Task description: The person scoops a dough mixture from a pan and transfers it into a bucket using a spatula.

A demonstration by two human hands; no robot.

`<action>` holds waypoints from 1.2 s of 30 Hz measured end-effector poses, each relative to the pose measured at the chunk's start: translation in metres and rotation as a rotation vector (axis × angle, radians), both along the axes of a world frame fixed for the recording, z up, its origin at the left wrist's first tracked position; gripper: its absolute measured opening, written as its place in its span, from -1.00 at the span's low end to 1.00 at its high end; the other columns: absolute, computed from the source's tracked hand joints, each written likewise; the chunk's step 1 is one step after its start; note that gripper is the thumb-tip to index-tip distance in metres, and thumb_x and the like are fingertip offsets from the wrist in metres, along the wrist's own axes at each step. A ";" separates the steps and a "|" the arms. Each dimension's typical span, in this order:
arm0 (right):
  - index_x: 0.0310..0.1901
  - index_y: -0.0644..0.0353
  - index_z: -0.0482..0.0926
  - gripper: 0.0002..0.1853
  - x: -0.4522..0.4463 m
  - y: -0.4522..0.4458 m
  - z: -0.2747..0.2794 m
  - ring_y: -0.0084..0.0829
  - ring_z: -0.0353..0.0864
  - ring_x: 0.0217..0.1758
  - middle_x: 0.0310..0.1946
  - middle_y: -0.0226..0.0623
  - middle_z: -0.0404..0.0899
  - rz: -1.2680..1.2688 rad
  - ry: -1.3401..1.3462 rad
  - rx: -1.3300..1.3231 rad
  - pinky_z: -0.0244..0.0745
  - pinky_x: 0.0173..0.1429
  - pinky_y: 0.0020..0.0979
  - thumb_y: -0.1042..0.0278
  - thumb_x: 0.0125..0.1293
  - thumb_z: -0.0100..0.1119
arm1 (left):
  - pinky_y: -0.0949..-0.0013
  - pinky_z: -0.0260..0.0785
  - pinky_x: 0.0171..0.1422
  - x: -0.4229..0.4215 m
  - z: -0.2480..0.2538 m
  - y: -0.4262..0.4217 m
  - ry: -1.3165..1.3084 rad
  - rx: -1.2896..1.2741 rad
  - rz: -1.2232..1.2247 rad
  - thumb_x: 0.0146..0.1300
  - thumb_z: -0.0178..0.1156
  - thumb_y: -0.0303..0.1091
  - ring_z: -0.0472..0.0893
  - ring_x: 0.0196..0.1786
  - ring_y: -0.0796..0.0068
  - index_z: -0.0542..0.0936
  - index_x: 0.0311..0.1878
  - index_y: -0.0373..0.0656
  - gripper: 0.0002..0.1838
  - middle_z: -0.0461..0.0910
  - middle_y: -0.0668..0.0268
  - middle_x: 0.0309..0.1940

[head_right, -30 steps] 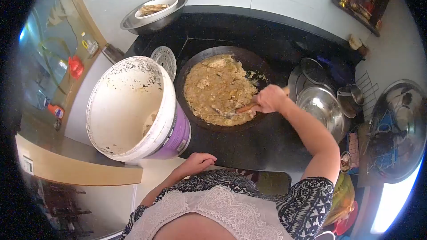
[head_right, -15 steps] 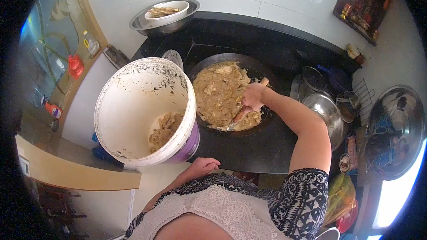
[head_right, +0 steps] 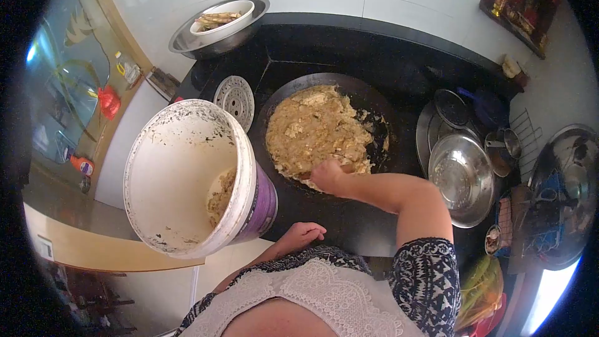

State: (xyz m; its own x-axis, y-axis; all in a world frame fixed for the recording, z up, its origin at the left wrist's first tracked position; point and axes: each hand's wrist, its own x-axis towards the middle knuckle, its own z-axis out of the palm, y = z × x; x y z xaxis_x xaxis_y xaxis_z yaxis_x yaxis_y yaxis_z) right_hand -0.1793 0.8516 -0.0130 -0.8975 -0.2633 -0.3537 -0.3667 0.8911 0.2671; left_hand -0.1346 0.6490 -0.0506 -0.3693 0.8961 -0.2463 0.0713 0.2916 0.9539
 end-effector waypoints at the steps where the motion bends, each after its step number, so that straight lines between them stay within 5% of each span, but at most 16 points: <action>1: -0.31 0.24 0.57 -0.78 -0.004 -0.010 -0.001 -0.20 0.63 -0.27 -0.37 -0.17 0.61 -0.075 0.019 0.027 0.52 -0.42 -0.13 0.27 0.15 0.04 | 0.41 0.41 -0.14 -0.002 -0.003 0.002 -0.008 0.017 0.011 0.22 0.01 -0.33 0.60 -0.29 0.44 0.58 -0.18 -0.27 -0.75 0.63 0.24 -0.39; 9: -0.16 0.24 0.57 -0.74 -0.053 -0.037 -0.027 -0.19 0.60 -0.17 -0.19 -0.22 0.52 -0.159 -0.087 0.097 0.54 -0.46 -0.10 0.43 0.07 0.13 | 0.43 0.41 -0.14 -0.009 -0.005 -0.001 -0.009 0.009 0.094 0.20 0.01 -0.34 0.60 -0.30 0.45 0.58 -0.18 -0.26 -0.75 0.63 0.24 -0.40; 12: -0.17 0.25 0.57 -0.75 -0.048 -0.038 -0.048 -0.19 0.60 -0.19 -0.27 -0.25 0.54 -0.229 0.068 0.004 0.54 -0.46 -0.11 0.39 0.10 0.13 | 0.44 0.41 -0.16 -0.003 -0.007 -0.007 -0.054 0.001 0.134 0.21 0.00 -0.34 0.60 -0.30 0.46 0.58 -0.18 -0.27 -0.75 0.63 0.24 -0.40; 15: -0.13 0.24 0.54 -0.75 -0.051 -0.039 -0.047 -0.26 0.61 -0.26 -0.38 -0.26 0.56 -0.516 -0.118 -0.204 0.55 -0.47 -0.23 0.32 0.18 0.10 | 0.42 0.42 -0.18 -0.002 -0.008 -0.005 -0.269 -0.015 0.249 0.23 -0.02 -0.30 0.60 -0.31 0.44 0.55 -0.16 -0.29 -0.72 0.62 0.20 -0.40; 17: -0.20 0.26 0.54 -0.74 -0.055 -0.014 -0.036 -0.28 0.59 -0.29 -0.38 -0.23 0.55 -0.880 -0.733 -0.725 0.54 -0.43 -0.20 0.24 0.22 0.07 | 0.40 0.43 -0.19 -0.002 -0.003 -0.001 -0.452 -0.036 0.343 0.25 -0.03 -0.26 0.60 -0.32 0.42 0.53 -0.13 -0.30 -0.69 0.62 0.17 -0.40; 18: -0.20 0.26 0.54 -0.74 -0.048 -0.003 -0.037 -0.28 0.59 -0.29 -0.38 -0.23 0.55 -0.877 -0.729 -0.719 0.54 -0.43 -0.20 0.24 0.22 0.07 | 0.37 0.43 -0.20 -0.006 0.002 0.003 -0.558 -0.064 0.441 0.26 -0.05 -0.18 0.60 -0.32 0.38 0.49 -0.10 -0.31 -0.64 0.61 0.15 -0.38; 20: -0.24 0.29 0.49 -0.70 -0.031 0.015 -0.045 -0.39 0.54 -0.42 -0.46 -0.24 0.51 -1.242 -0.995 -1.471 0.51 -0.49 -0.36 0.18 0.21 0.07 | 0.34 0.44 -0.21 -0.011 0.003 0.007 -0.662 -0.086 0.533 0.28 -0.07 -0.11 0.60 -0.31 0.33 0.45 -0.07 -0.31 -0.58 0.60 0.12 -0.37; 21: -0.24 0.29 0.49 -0.70 -0.027 0.017 -0.047 -0.39 0.54 -0.42 -0.46 -0.24 0.51 -1.241 -0.984 -1.463 0.51 -0.49 -0.36 0.18 0.21 0.07 | 0.33 0.44 -0.22 -0.016 -0.004 0.013 -0.708 -0.043 0.623 0.27 -0.10 -0.04 0.60 -0.31 0.31 0.44 -0.07 -0.30 -0.55 0.60 0.11 -0.35; 23: -0.29 0.30 0.47 -0.70 -0.011 0.011 -0.061 -0.49 0.49 -0.51 -0.47 -0.25 0.50 -1.413 -1.156 -1.902 0.44 -0.57 -0.53 0.17 0.21 0.06 | 0.30 0.44 -0.27 -0.025 -0.017 0.029 -0.782 -0.012 0.799 0.25 -0.14 0.04 0.60 -0.32 0.28 0.44 -0.10 -0.20 -0.54 0.60 0.16 -0.33; 26: -0.47 0.22 0.40 -0.75 -0.007 -0.001 -0.087 -0.70 0.29 -0.72 -0.62 -0.41 0.44 -1.286 -1.221 -2.326 0.22 -0.75 -0.70 0.21 0.21 0.03 | 0.28 0.45 -0.29 -0.044 -0.018 0.049 -0.793 0.085 0.800 0.26 -0.16 0.02 0.59 -0.32 0.31 0.46 -0.15 -0.12 -0.59 0.60 0.24 -0.35; 31: -0.61 0.12 0.33 -0.75 -0.003 -0.014 -0.061 -0.71 0.21 -0.81 -0.77 -0.50 0.31 -1.474 -1.056 -2.199 0.15 -0.80 -0.68 0.27 0.18 0.01 | 0.33 0.26 -0.71 -0.082 -0.037 0.083 -1.054 0.103 0.965 0.24 -0.02 -0.18 0.40 -0.69 0.45 0.42 -0.44 -0.09 -0.78 0.39 0.36 -0.68; 36: -0.64 0.10 0.33 -0.79 -0.005 -0.018 -0.047 -0.60 0.23 -0.86 -0.83 -0.45 0.27 -1.406 -0.725 -1.867 0.11 -0.84 -0.57 0.40 0.14 -0.04 | 0.33 0.27 -0.72 -0.101 -0.056 0.102 -1.064 -0.039 0.969 0.22 0.01 -0.20 0.42 -0.70 0.40 0.43 -0.46 -0.11 -0.78 0.42 0.31 -0.69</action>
State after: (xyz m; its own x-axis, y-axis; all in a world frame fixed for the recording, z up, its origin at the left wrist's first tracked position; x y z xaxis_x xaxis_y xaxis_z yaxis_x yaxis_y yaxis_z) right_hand -0.1844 0.8333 -0.0603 -0.6434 -0.1462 -0.7514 0.7446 -0.3475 -0.5700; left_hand -0.2352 0.7506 -0.1064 -0.4465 0.3893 -0.8057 -0.8942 -0.1614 0.4175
